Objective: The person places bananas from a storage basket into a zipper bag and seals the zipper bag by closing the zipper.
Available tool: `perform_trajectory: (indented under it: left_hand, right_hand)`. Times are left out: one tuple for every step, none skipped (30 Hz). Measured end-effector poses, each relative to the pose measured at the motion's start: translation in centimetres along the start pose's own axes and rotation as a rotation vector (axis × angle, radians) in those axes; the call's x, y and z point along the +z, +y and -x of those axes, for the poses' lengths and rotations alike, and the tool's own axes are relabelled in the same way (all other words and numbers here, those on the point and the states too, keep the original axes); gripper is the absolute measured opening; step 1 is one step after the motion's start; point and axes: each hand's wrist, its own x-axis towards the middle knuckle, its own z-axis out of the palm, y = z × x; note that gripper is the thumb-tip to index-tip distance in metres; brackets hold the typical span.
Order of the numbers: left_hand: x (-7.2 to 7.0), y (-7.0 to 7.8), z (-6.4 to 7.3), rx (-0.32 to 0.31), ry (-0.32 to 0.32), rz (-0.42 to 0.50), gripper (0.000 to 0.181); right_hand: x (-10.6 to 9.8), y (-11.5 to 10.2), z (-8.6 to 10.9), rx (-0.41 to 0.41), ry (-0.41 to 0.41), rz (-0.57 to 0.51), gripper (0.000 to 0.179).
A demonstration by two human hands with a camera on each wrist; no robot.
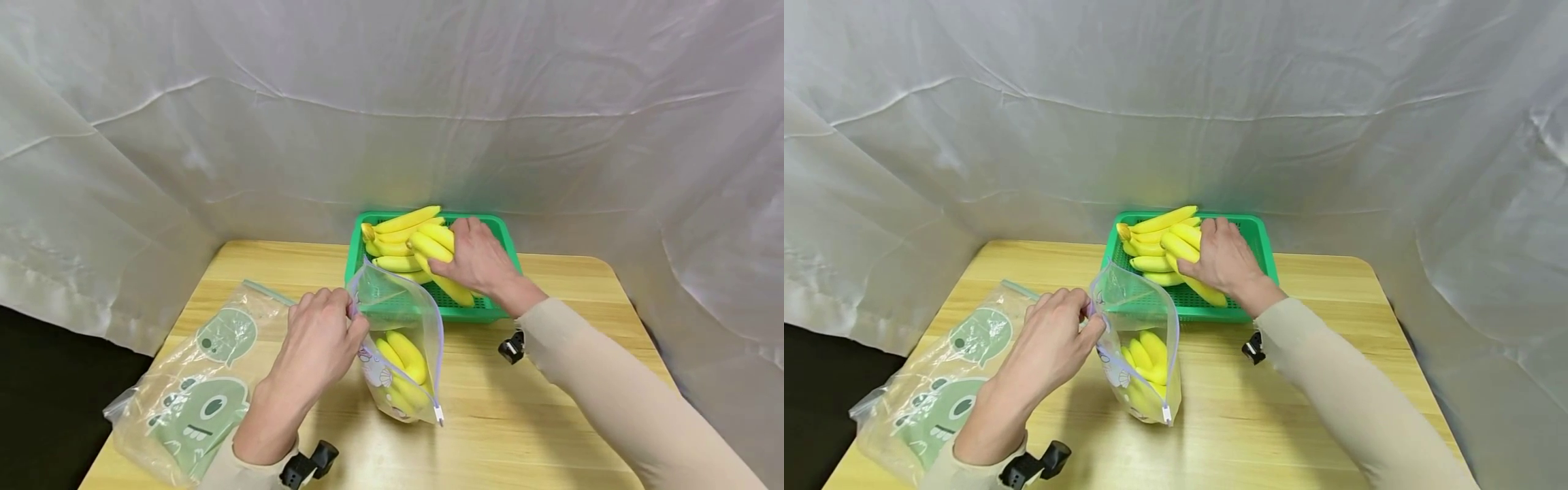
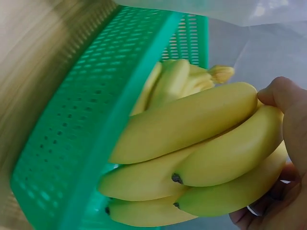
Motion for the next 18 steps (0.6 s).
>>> perform_trajectory:
  left_hand:
    - [0.0, 0.0, 0.0, 0.0, 0.002, 0.001, 0.018]
    - [0.0, 0.0, 0.0, 0.0, 0.005, 0.003, 0.018]
    - [0.0, 0.0, 0.0, 0.001, 0.007, 0.004, 0.018]
    - [0.0, 0.1, 0.0, 0.003, 0.01, 0.006, 0.018]
    - [0.0, 0.1, 0.0, 0.005, 0.013, 0.007, 0.018]
    - [0.0, 0.1, 0.1, 0.008, 0.017, 0.01, 0.018]
    - [0.0, 0.2, 0.1, 0.011, 0.021, 0.012, 0.017]
    - [0.0, 0.2, 0.1, 0.015, 0.024, 0.014, 0.017]
    - [0.0, 0.2, 0.1, 0.019, 0.028, 0.015, 0.017]
    - [0.0, 0.2, 0.1, 0.023, 0.032, 0.016, 0.016]
    - [0.0, 0.3, 0.1, 0.026, 0.036, 0.016, 0.016]
    - [0.0, 0.3, 0.0, 0.028, 0.038, 0.018, 0.016]
    - [0.0, 0.3, 0.0, 0.03, 0.039, 0.018, 0.016]
    - [0.0, 0.4, 0.0, 0.032, 0.04, 0.017, 0.016]
    - [0.0, 0.4, 0.0, 0.033, 0.039, 0.018, 0.016]
    - [0.0, 0.4, 0.0, 0.033, 0.038, 0.019, 0.016]
    - [0.0, 0.4, 0.0, 0.033, 0.037, 0.02, 0.016]
    - [0.0, 0.4, 0.0, 0.033, 0.036, 0.021, 0.016]
  right_hand:
    - [-0.3, -0.1, 0.1, -0.003, 0.009, -0.001, 0.071]
    - [-0.7, -0.1, 0.2, -0.008, 0.019, -0.002, 0.069]
    - [-1.0, -0.2, 0.2, -0.011, 0.028, -0.002, 0.067]
    - [-1.4, -0.3, 0.3, -0.01, 0.038, -0.001, 0.065]
    - [-1.8, -0.4, 0.4, -0.009, 0.043, -0.001, 0.064]
    - [-2.3, -0.5, 0.6, -0.001, 0.047, -0.004, 0.064]
    - [-2.8, -0.6, 0.7, 0.007, 0.046, -0.007, 0.064]
    - [-3.3, -0.8, 0.8, 0.018, 0.044, -0.009, 0.064]
    - [-3.9, -1.0, 1.0, 0.029, 0.039, -0.009, 0.065]
    - [-4.5, -1.2, 1.2, 0.042, 0.034, -0.008, 0.065]
    - [-5.1, -1.4, 1.4, 0.052, 0.023, -0.007, 0.064]
    - [-5.7, -1.6, 1.6, 0.061, 0.014, -0.004, 0.064]
    - [-6.3, -1.8, 1.8, 0.066, 0.003, 0.0, 0.064]
    - [-6.9, -2.0, 2.1, 0.074, -0.006, 0.005, 0.064]
    - [-7.5, -2.3, 2.4, 0.08, -0.016, 0.01, 0.064]
    - [-8.1, -2.5, 2.7, 0.086, -0.025, 0.014, 0.064]
    - [-8.7, -2.8, 2.9, 0.089, -0.032, 0.016, 0.063]
    - [-9.2, -3.1, 3.2, 0.093, -0.037, 0.017, 0.063]
